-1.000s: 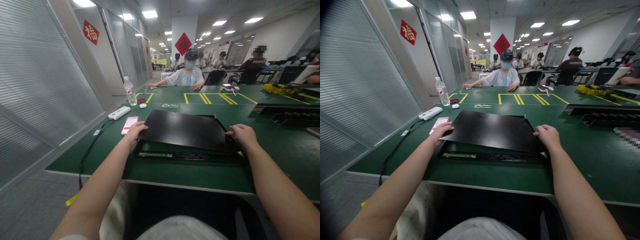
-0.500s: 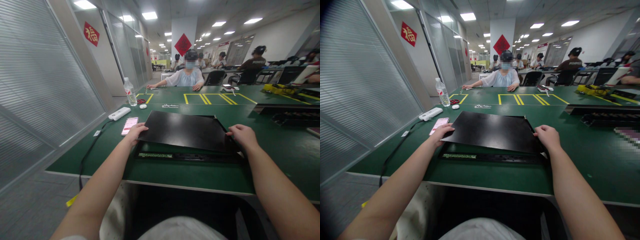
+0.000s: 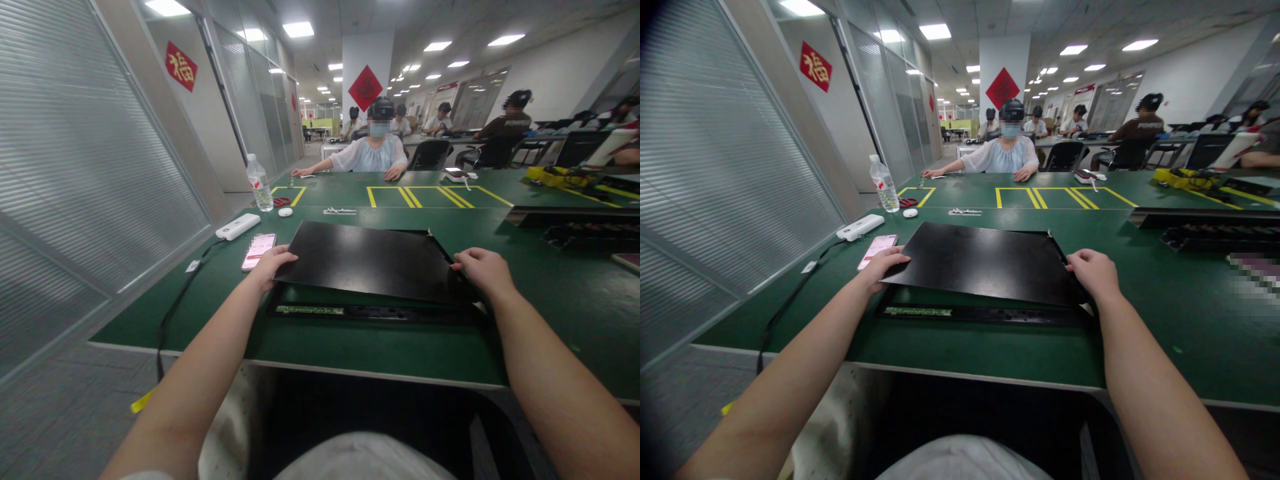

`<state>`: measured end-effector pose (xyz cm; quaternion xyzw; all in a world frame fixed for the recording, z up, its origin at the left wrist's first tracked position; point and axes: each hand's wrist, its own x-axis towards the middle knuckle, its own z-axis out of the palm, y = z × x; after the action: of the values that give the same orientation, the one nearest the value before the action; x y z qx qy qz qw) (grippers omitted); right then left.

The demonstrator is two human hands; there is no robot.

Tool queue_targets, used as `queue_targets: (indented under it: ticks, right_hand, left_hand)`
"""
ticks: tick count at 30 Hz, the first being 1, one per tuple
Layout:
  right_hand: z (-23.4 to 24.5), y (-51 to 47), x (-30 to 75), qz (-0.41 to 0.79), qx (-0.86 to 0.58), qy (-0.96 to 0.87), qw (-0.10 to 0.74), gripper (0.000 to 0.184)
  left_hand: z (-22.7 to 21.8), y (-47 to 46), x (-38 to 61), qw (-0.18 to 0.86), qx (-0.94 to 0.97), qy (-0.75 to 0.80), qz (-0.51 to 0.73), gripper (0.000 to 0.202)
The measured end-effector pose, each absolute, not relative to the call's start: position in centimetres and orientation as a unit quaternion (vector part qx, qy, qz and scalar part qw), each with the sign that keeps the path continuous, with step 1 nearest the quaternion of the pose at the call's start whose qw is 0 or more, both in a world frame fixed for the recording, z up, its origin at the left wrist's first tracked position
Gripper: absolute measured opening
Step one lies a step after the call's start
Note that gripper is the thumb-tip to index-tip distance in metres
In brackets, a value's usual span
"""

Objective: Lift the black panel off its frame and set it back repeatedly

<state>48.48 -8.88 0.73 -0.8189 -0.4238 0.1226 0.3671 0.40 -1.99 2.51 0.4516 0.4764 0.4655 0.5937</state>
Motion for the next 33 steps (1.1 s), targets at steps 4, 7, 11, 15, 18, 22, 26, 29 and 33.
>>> queue_targets:
  ticks: [4,7,11,15,18,22,26,29,33]
  right_hand:
    - [0.71,-8.84,48.51,0.121,-0.817,-0.426,0.369,0.020]
    - [0.65,-8.78,48.47,0.125,-0.815,-0.427,0.372,0.025]
    - [0.68,-8.73,48.35,0.119,-0.815,-0.427,0.373,0.029]
    - [0.88,-8.81,48.29,0.122,-0.820,-0.423,0.366,0.029]
    - [1.00,-8.88,48.26,0.123,-0.823,-0.421,0.362,0.029]
    - [1.03,-8.93,48.17,0.116,-0.823,-0.426,0.357,0.029]
    - [0.96,-8.93,48.17,0.101,-0.821,-0.438,0.351,0.027]
    - [0.79,-8.86,48.31,0.084,-0.820,-0.449,0.345,0.025]
    - [0.46,-8.70,48.56,0.068,-0.818,-0.461,0.337,0.025]
  left_hand:
    - [2.60,-2.07,0.37,0.599,0.456,0.473,0.458,0.035]
    - [2.76,-2.17,0.40,0.606,0.458,0.464,0.456,0.039]
    - [2.91,-2.21,0.45,0.608,0.461,0.461,0.454,0.042]
    - [2.76,-2.17,0.50,0.601,0.466,0.466,0.452,0.042]
    - [2.61,-2.19,0.54,0.595,0.469,0.470,0.453,0.042]
    - [2.57,-2.21,0.55,0.590,0.471,0.474,0.453,0.044]
    - [2.53,-2.18,0.57,0.586,0.473,0.477,0.453,0.045]
    - [2.47,-2.23,0.62,0.583,0.474,0.477,0.455,0.046]
    - [2.48,-2.30,0.71,0.585,0.475,0.475,0.455,0.048]
